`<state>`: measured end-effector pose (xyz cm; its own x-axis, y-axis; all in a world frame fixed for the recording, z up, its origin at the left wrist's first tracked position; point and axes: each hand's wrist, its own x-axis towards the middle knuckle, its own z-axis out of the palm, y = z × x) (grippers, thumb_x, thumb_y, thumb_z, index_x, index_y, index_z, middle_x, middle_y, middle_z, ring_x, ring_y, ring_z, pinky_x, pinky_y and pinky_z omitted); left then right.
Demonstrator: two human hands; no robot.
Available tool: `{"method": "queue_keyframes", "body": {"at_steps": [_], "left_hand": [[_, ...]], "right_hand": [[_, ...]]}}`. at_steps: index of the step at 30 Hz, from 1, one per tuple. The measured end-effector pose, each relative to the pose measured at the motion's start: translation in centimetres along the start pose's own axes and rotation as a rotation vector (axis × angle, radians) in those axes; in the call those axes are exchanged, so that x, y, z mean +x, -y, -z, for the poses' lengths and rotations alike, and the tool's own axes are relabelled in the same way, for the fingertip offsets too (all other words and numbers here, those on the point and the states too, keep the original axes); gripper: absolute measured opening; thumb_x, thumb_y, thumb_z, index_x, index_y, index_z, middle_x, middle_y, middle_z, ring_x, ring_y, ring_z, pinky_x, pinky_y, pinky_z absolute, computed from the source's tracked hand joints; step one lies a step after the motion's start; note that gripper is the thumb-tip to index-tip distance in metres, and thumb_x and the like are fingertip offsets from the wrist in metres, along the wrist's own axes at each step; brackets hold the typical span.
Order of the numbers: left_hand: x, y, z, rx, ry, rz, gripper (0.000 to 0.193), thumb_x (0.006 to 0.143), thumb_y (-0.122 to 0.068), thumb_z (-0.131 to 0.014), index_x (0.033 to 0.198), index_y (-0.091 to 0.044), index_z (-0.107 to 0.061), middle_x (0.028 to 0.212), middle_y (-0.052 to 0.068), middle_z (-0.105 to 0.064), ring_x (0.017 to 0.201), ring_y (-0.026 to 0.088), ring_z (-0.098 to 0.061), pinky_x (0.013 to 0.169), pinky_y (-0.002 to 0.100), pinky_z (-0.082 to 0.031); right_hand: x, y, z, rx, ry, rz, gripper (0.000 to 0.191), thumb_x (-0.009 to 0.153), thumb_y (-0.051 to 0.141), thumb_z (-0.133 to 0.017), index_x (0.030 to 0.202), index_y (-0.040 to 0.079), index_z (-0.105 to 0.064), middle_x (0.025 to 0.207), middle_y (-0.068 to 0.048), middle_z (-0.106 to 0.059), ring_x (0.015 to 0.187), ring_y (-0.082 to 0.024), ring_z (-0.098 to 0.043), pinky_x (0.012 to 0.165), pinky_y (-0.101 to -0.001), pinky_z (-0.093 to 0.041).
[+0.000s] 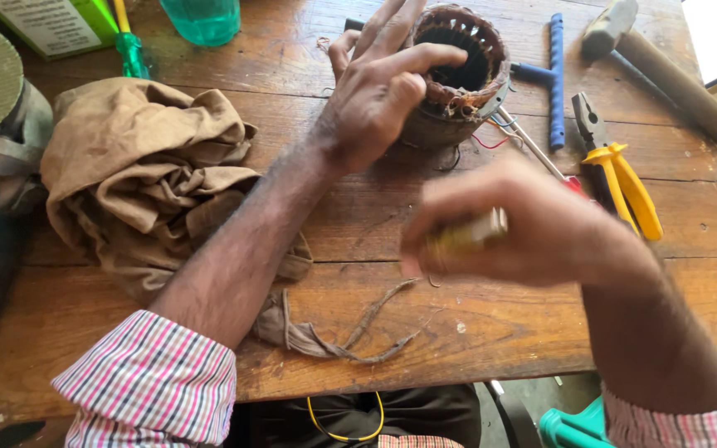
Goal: The person holds an electric motor stator on a workbench and uses a yellow-handled screwdriver to pry and scrape burnt insulation and old wire windings from the slots around the stator's rim, working around the circumference and pulling loose debris away by hand.
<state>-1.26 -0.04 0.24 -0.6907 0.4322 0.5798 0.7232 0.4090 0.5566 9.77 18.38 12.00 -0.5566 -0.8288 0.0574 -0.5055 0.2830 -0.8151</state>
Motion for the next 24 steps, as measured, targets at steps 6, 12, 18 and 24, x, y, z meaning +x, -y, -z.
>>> {"method": "queue_keyframes", "body": {"at_steps": [6, 12, 18, 24], "left_hand": [[-0.8, -0.8, 0.3, 0.161, -0.132, -0.277, 0.036, 0.093, -0.021, -0.071, 0.129, -0.016, -0.071, 0.157, 0.012, -0.047, 0.15, 0.029, -0.036, 0.122, 0.057, -0.025], [-1.2, -1.7, -0.4, 0.152, -0.224, -0.332, 0.019, 0.104, -0.024, -0.08, 0.12, -0.016, -0.075, 0.15, 0.009, -0.057, 0.144, 0.026, -0.045, 0.121, 0.048, -0.031], [-1.6, -3.3, -0.4, -0.056, -0.315, -0.088, 0.009, 0.102, -0.017, -0.077, 0.101, -0.008, -0.074, 0.123, 0.007, -0.072, 0.123, 0.022, -0.06, 0.109, 0.039, -0.046], [-1.9, -4.4, -1.2, -0.379, -0.395, 0.112, 0.018, 0.111, -0.018, -0.072, 0.102, -0.004, -0.066, 0.138, 0.011, -0.06, 0.131, 0.023, -0.058, 0.115, 0.036, -0.045]], "right_hand": [[-3.6, -4.8, 0.6, 0.189, -0.127, -0.157, 0.015, 0.089, 0.014, -0.078, 0.096, 0.001, -0.078, 0.08, -0.008, -0.079, 0.069, -0.014, -0.077, 0.06, -0.0256, -0.064], [-5.0, -10.2, 0.7, 0.511, -0.583, -0.104, 0.018, 0.101, 0.013, -0.072, 0.097, -0.005, -0.069, 0.08, -0.013, -0.072, 0.066, -0.02, -0.071, 0.055, -0.0309, -0.059], [-5.5, -10.9, 0.0, 0.708, -0.918, -0.099, 0.023, 0.104, 0.017, -0.071, 0.094, -0.004, -0.066, 0.085, -0.015, -0.07, 0.059, -0.02, -0.065, 0.048, -0.032, -0.052], [-5.9, -10.4, 0.0, 0.748, -0.939, -0.077, 0.022, 0.107, 0.016, -0.07, 0.096, -0.003, -0.065, 0.084, -0.016, -0.069, 0.057, -0.021, -0.064, 0.049, -0.0337, -0.052]]}}
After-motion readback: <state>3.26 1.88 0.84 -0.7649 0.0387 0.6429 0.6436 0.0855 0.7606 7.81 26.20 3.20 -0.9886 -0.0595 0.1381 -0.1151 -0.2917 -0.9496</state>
